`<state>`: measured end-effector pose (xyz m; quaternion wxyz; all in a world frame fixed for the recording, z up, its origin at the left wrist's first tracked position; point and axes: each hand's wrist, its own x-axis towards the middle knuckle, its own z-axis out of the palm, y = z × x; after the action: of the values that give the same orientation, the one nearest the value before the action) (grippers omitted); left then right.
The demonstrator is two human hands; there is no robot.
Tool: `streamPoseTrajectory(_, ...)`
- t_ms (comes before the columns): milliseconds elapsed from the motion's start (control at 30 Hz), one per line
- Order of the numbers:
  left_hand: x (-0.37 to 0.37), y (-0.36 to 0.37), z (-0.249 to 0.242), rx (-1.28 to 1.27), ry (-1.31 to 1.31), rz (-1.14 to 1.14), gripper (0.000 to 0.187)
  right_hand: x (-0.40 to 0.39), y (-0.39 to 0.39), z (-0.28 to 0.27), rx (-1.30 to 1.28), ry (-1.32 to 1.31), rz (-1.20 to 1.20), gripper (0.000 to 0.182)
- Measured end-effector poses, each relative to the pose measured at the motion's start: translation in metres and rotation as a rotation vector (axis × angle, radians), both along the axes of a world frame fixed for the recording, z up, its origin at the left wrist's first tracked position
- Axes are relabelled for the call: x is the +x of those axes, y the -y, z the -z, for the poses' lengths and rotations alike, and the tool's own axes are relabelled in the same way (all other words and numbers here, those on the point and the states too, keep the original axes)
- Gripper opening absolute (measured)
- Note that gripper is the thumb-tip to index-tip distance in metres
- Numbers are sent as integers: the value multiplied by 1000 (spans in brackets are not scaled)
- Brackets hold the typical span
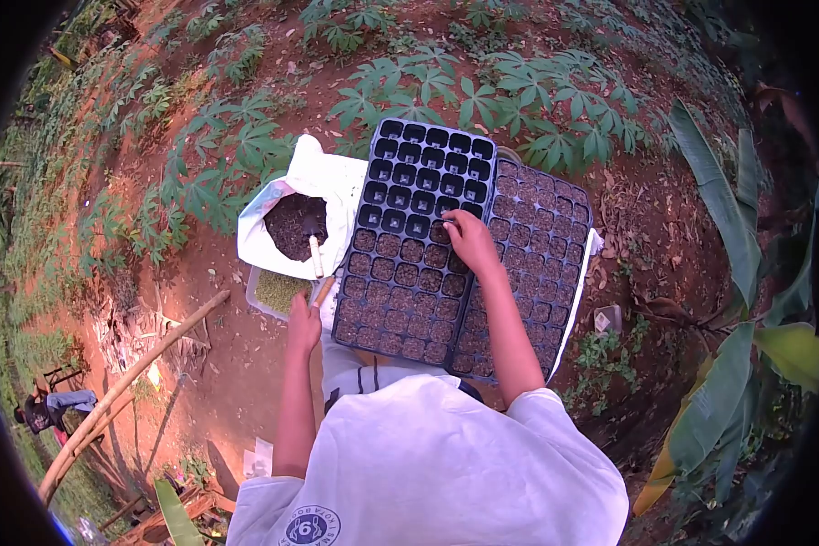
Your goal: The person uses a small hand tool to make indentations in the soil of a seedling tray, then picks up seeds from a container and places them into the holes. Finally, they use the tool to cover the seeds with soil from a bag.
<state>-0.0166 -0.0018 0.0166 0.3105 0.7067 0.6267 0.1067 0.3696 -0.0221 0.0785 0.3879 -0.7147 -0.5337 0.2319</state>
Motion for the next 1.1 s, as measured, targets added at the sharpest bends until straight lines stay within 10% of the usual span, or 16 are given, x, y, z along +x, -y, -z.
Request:
streamPoseTrajectory(533, 0, -1, 5, 40, -24, -10, 36, -9, 13, -12, -107, -186, 13, 36)
streamPoseTrajectory(1100, -56, -50, -19, -38, 194, 151, 43, -237, -10, -5, -407, 141, -468, 45)
